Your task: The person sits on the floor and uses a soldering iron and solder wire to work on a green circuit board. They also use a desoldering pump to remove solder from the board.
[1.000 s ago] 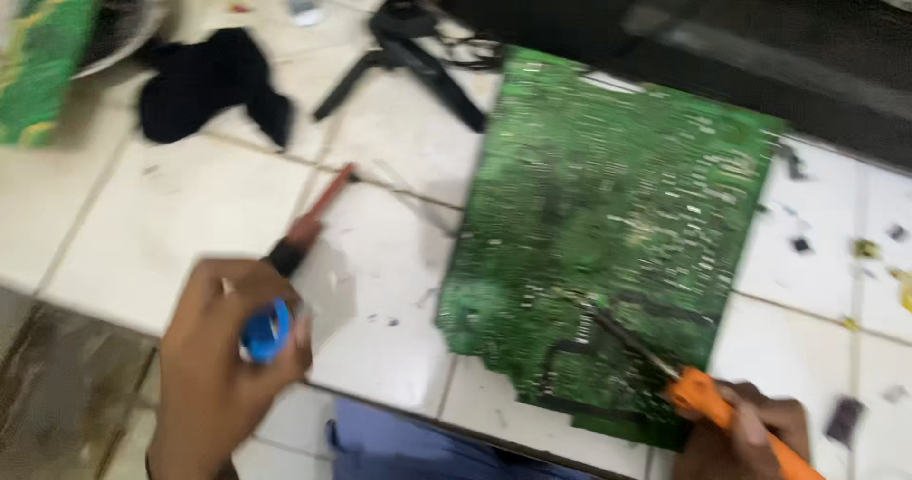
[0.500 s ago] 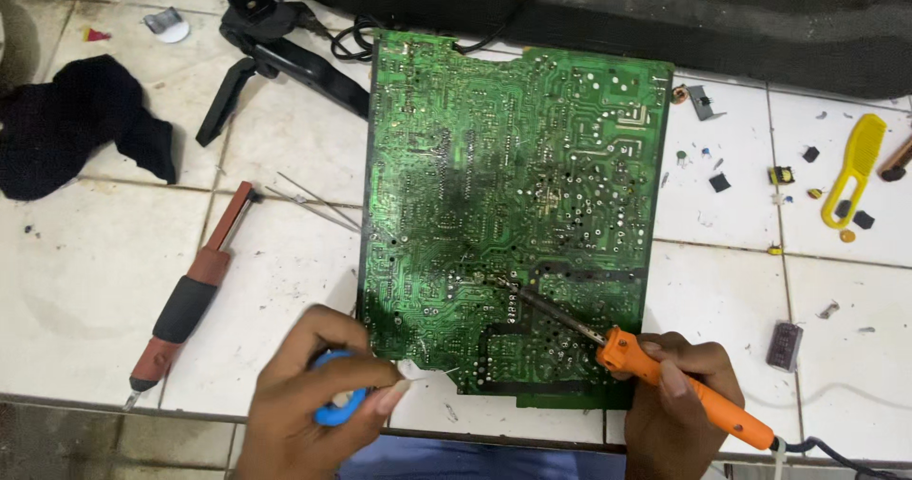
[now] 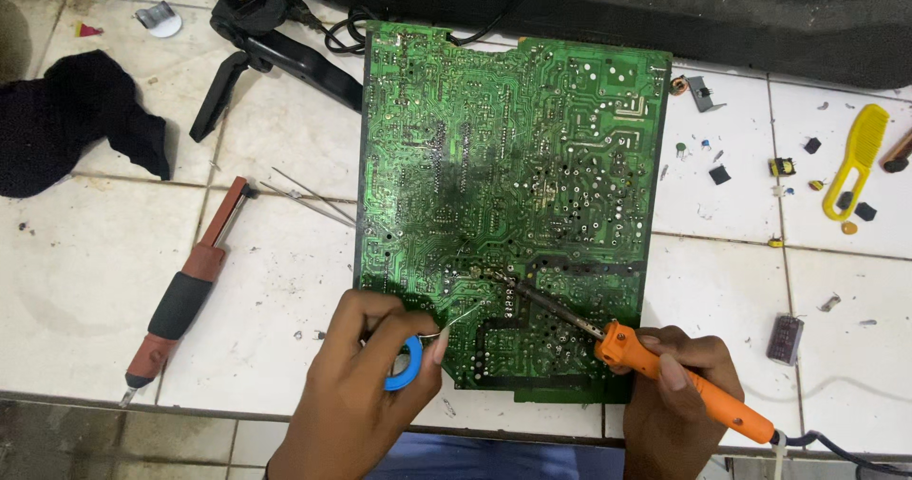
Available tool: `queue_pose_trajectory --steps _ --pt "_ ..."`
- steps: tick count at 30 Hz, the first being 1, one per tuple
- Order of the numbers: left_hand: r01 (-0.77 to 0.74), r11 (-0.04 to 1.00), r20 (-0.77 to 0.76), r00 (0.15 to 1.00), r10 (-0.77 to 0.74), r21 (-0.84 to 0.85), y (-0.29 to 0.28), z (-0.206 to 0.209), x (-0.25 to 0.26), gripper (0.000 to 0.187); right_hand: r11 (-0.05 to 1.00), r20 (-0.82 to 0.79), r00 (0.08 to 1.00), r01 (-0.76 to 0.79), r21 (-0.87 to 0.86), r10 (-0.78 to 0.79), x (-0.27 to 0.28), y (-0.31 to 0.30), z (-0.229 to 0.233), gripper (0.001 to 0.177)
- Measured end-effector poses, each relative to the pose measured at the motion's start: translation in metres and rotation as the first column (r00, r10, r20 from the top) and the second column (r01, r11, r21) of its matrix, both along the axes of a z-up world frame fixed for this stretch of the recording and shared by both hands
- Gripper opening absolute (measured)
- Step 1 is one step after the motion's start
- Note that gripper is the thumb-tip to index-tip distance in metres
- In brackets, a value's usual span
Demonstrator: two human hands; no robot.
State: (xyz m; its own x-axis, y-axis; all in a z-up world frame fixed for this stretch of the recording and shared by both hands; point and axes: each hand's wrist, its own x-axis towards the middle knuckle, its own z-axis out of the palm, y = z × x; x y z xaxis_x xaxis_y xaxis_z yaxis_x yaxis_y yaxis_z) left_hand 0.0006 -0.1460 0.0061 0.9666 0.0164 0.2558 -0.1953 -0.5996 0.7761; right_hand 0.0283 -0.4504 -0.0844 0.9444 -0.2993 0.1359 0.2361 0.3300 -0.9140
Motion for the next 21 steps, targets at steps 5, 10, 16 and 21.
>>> queue_pose_trajectory --steps 5,10,16,21 --pt "0.011 1.0 0.034 0.999 -0.012 0.029 -0.002 -0.003 0.004 0.011 1.0 -0.012 1.0 0.001 -0.002 -0.001 0.0 0.001 0.002 0.014" --pt "0.007 0.996 0.06 0.998 -0.013 0.094 0.001 0.0 0.008 0.016 0.999 -0.048 0.999 0.013 -0.033 -0.015 0.001 0.001 0.006 0.015" --pt "0.136 0.954 0.038 0.988 -0.151 0.266 0.009 0.005 0.013 0.026 0.999 -0.022 0.999 -0.028 0.027 0.028 0.014 0.0 0.014 0.02" --pt "0.152 0.932 0.096 0.976 -0.193 0.328 0.016 0.0 0.012 0.02 0.959 -0.108 0.993 -0.072 -0.276 0.044 0.037 -0.016 0.04 0.022"
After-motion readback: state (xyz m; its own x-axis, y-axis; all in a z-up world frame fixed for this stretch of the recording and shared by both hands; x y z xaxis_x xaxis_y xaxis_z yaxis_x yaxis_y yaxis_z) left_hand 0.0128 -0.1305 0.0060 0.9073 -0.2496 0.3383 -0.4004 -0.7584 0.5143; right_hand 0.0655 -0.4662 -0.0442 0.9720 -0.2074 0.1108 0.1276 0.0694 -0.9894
